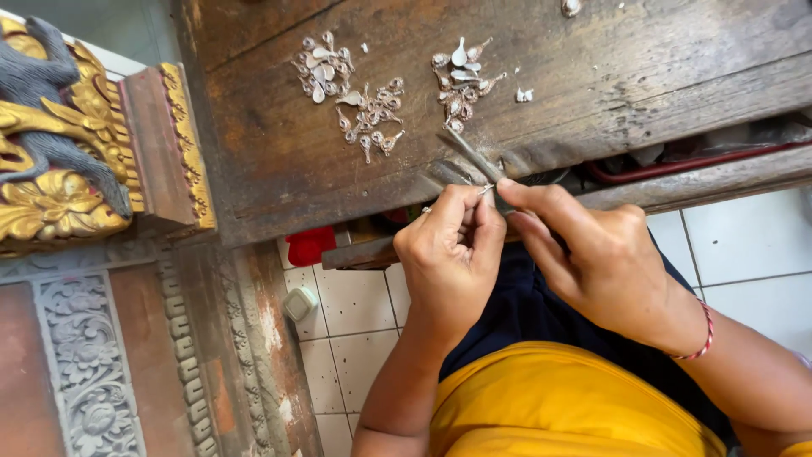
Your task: Filing the edges of small silver jewelry components using a needle file on a wooden workbench
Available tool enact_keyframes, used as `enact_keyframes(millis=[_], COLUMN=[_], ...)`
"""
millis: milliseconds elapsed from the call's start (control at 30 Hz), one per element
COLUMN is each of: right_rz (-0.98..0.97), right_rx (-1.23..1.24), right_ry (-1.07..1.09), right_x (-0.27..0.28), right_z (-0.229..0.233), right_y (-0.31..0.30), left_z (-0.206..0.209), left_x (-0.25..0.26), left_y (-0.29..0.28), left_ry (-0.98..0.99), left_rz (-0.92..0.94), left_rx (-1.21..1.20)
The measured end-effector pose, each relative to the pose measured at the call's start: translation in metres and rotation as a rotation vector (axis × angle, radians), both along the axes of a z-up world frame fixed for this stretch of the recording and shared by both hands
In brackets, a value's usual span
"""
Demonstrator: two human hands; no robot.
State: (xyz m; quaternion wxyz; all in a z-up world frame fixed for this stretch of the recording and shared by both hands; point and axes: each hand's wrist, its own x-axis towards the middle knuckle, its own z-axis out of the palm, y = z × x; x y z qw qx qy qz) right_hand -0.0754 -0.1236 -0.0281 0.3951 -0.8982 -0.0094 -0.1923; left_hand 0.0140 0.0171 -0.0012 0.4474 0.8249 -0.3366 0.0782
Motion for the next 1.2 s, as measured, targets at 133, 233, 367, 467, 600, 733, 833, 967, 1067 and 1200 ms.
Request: enact_keyframes(millis=[133,233,367,467,600,733,833,967,1067,1200], right_rz=[-0.083,-0.078,-0.059,-0.087,-0.016,0.027,0.045,0.014,0.03,0.034], right_rx=[0.348,0.636,0.671,0.513,0.289,0.227,0.234,0.251,-0.006,0.081], right_ry=[0.1,0.094,0.106,0.106,0.028,-0.017,0.099,0.168,-0.003,0.048], right_x=[-0.013,-0.028,-0.04,-0.035,-0.011,-0.004,-0.029,-0.028,-0.014,-0.022], right_z=[0.007,-0.008,-0.027,-0.028,-0.012,-0.003,-0.003,-0.004,-0.007,0.004], right_y=[-0.008,-0.004,0.007,0.009,0.007,0.006,0.003,-0.002,-0.002,-0.006], left_z=[-0.001,0.001,0.005,0.005,0.002,0.002,-0.003,-0.009,-0.007,-0.001], left_x=[-0.001,-0.002,-0.003,-0.001,-0.002,-0.002,-0.002,-0.002,-0.003,-0.002], left_y=[-0.001,-0.005,-0.006,-0.005,-0.003,-0.004,-0.002,-0.002,-0.004,-0.004], left_ry=[0.095,0.113,0.141,0.13,0.025,0.01,-0.028,-0.066,-0.119,-0.031], left_rz=[0.043,0.075,0.096,0.08,0.032,0.044,0.037,0.036,0.065,0.046], left_rx=[-0.045,-0.055,-0.044,-0.022,0.031,0.029,0.016,0.038,0.04,0.003])
